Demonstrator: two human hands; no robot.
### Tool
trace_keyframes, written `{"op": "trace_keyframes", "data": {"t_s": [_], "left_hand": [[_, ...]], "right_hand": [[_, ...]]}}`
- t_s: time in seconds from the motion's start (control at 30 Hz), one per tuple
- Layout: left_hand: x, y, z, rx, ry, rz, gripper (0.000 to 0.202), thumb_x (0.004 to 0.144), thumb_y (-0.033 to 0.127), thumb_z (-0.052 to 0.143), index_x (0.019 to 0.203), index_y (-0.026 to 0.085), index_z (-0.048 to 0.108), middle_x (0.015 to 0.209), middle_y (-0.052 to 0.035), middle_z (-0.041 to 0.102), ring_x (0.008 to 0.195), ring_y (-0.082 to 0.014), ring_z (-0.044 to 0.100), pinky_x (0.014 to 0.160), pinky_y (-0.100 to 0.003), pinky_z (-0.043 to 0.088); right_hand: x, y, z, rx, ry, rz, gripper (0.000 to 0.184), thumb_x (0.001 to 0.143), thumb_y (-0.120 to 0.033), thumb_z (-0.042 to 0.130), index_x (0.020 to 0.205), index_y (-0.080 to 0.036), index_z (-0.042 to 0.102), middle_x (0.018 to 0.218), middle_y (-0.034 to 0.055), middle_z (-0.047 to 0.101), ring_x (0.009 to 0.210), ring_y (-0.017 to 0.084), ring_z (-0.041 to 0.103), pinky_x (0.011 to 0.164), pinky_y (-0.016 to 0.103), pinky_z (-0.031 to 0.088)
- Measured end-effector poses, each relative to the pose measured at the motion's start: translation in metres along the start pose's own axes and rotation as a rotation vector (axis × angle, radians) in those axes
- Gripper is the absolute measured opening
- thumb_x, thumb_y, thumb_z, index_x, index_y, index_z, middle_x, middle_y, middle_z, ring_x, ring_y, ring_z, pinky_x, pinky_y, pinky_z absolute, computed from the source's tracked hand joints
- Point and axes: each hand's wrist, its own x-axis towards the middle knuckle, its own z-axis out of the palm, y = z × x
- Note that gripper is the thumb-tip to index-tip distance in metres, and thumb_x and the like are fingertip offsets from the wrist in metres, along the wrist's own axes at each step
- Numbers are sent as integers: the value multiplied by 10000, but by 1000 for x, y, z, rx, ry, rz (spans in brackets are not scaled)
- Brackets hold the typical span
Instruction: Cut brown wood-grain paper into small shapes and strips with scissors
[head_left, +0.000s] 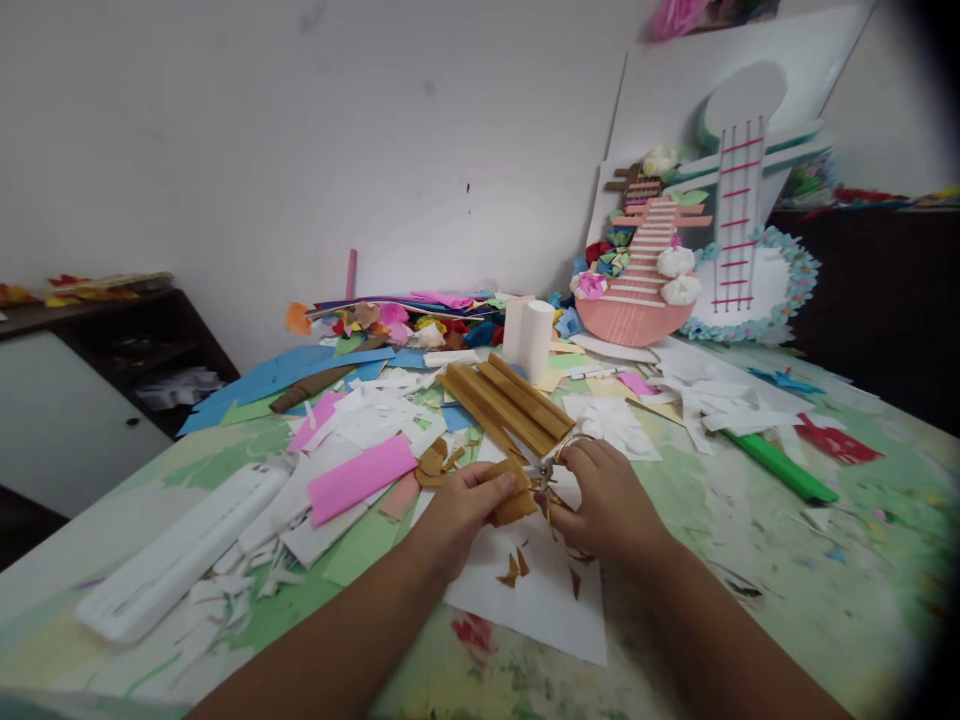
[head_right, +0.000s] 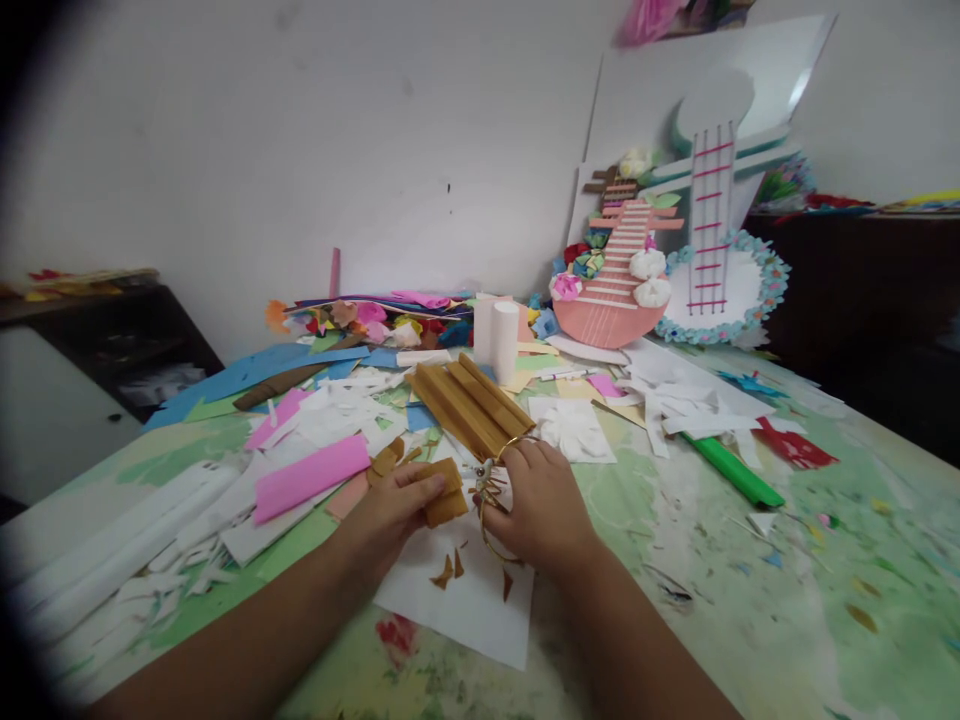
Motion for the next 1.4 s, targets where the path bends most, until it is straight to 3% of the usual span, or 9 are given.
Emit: {"op": "trace_keyframes", "data": {"t_s": [0.17,0.37,0.5,0.63,0.77,1.0,1.27,1.33,1.4], "left_hand": [[-2,1,6,-70,28,-12,247,595,302,650,731,111,574,675,-29,596,589,-95,530,584,-233,405],[-3,1,8,-9,-15,-53,190,621,293,604,656,113,553,537,-6,552,431,-72,465,406,-194,347],[-2,2,6,-12,-32,-70,156,600,256,593,576,119,523,469,20,492,383,-53,413,348,-171,271],[-5,6,0,71,-159,-100,144,599,239,569,555,105,540,454,10,486,368,-52,400,344,-178,258],[-7,5,-2,146,-256,-120,147,613,236,536,565,98,552,452,-2,490,358,-53,390,348,-183,259],[-2,-3,6,169,-62,-148,121,606,206,459,513,134,489,402,26,449,326,-53,362,327,-179,243],[0,1,5,220,-111,-230,226,627,243,408,470,127,522,383,18,442,325,-54,357,348,-184,232],[-1,1,2,312,-112,-193,260,654,271,410,483,131,546,378,16,447,334,-63,367,364,-193,252],[-1,-1,-1,447,-75,-73,293,681,330,435,503,138,566,406,5,484,370,-74,402,397,-200,289]], "right_hand": [[-1,-4,3,-28,25,23,228,612,-297,532,786,-150,530,793,74,544,803,215,464,731,333,343],[-2,-6,5,-54,35,18,229,590,-283,523,775,-148,527,783,79,541,805,223,460,732,340,338],[-2,-4,0,6,-39,-23,221,609,-281,519,791,-155,518,805,71,544,798,209,462,732,331,336],[-1,-2,-9,109,-139,-119,165,641,-292,519,754,-172,506,780,50,537,757,180,463,677,297,344],[0,-1,-12,127,-139,-137,174,643,-315,539,740,-176,498,788,45,536,766,177,460,683,293,339],[-5,-12,5,40,-83,17,154,613,-256,509,741,-169,502,759,53,538,748,189,464,678,294,331],[-7,-16,13,14,-63,170,157,636,-302,490,713,-165,498,735,62,543,718,183,471,636,276,332],[-6,-14,11,6,-45,176,171,652,-322,480,716,-164,499,728,63,542,705,185,472,627,280,334],[-5,-13,9,-18,-9,171,187,658,-336,479,724,-163,504,718,63,542,697,189,472,626,287,335]]}}
